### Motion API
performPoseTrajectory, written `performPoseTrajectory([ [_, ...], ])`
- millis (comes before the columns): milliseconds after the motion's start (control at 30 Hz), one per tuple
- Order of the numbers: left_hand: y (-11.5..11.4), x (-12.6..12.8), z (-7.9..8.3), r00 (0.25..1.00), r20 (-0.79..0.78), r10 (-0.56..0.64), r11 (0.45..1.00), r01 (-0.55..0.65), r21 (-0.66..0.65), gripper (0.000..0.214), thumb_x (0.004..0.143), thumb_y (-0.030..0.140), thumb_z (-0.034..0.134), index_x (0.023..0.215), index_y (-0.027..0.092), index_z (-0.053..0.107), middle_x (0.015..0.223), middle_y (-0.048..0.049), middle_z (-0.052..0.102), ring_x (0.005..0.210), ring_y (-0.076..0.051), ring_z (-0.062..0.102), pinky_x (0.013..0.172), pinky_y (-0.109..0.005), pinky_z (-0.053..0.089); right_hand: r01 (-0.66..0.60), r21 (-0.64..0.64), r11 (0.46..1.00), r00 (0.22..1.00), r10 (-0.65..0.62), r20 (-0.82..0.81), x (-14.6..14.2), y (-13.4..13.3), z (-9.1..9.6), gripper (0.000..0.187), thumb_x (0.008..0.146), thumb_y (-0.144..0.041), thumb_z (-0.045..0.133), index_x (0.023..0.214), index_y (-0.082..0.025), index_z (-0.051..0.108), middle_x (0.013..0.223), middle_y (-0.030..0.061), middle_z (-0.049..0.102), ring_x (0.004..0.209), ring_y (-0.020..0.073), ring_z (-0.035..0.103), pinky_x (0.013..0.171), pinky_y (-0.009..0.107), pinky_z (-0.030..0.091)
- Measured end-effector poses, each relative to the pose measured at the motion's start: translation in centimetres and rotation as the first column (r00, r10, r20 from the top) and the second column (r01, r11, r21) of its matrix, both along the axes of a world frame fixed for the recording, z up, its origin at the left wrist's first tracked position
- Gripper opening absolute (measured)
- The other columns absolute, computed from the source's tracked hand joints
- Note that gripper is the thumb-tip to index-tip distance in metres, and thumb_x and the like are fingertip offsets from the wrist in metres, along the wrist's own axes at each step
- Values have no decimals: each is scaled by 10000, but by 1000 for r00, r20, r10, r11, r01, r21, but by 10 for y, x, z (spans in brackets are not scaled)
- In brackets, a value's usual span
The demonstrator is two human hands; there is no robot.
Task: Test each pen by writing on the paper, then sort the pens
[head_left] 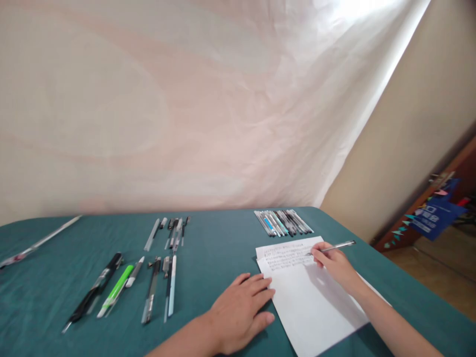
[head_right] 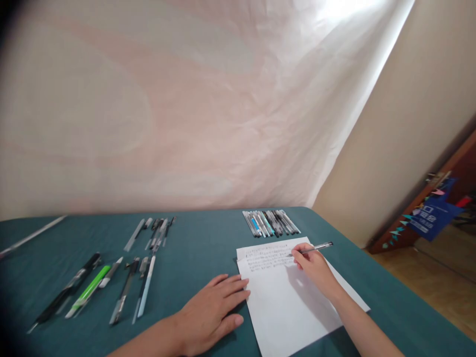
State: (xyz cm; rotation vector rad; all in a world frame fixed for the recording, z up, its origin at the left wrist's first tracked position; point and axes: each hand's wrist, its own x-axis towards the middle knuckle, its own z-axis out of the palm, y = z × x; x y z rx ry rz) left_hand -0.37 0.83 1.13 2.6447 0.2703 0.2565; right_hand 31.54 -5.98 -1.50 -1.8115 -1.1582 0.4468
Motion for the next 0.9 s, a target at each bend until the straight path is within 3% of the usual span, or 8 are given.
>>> performPoseTrajectory([
  [133,0,2,0,1000,-19,-3,1000,4,19,433,871,407,323,1287,288,348,1358,-28,366,1246,-215,308,1028,-438,196,81,73,994,995,-78,-55,8,-1,-11,168,706,-349,528,748,-187,519,529,-37,512,497,120,470,497,237,354],
  [433,3,3,-2,999,-29,-14,999,15,30,433,872,417,320,1282,286,364,1353,-34,374,1245,-224,305,1031,-438,182,151,42,988,987,-149,-53,19,-5,-19,193,703,-367,529,713,-174,522,495,-35,512,470,122,458,473,239,343],
  [600,2,4,-2,999,-32,-13,999,14,30,428,863,402,355,1277,294,371,1347,-24,383,1243,-223,306,1031,-434,184,189,40,981,982,-188,-13,25,-7,-25,245,718,-407,515,610,-190,476,438,-43,490,414,112,430,445,236,335],
  [900,3,4,-2,1000,-27,-8,1000,9,23,428,868,414,336,1277,295,374,1348,-24,382,1245,-218,302,1034,-429,176,211,68,975,961,-219,167,31,-6,-31,237,732,-393,494,602,-195,479,442,-50,475,413,118,437,437,238,329],
])
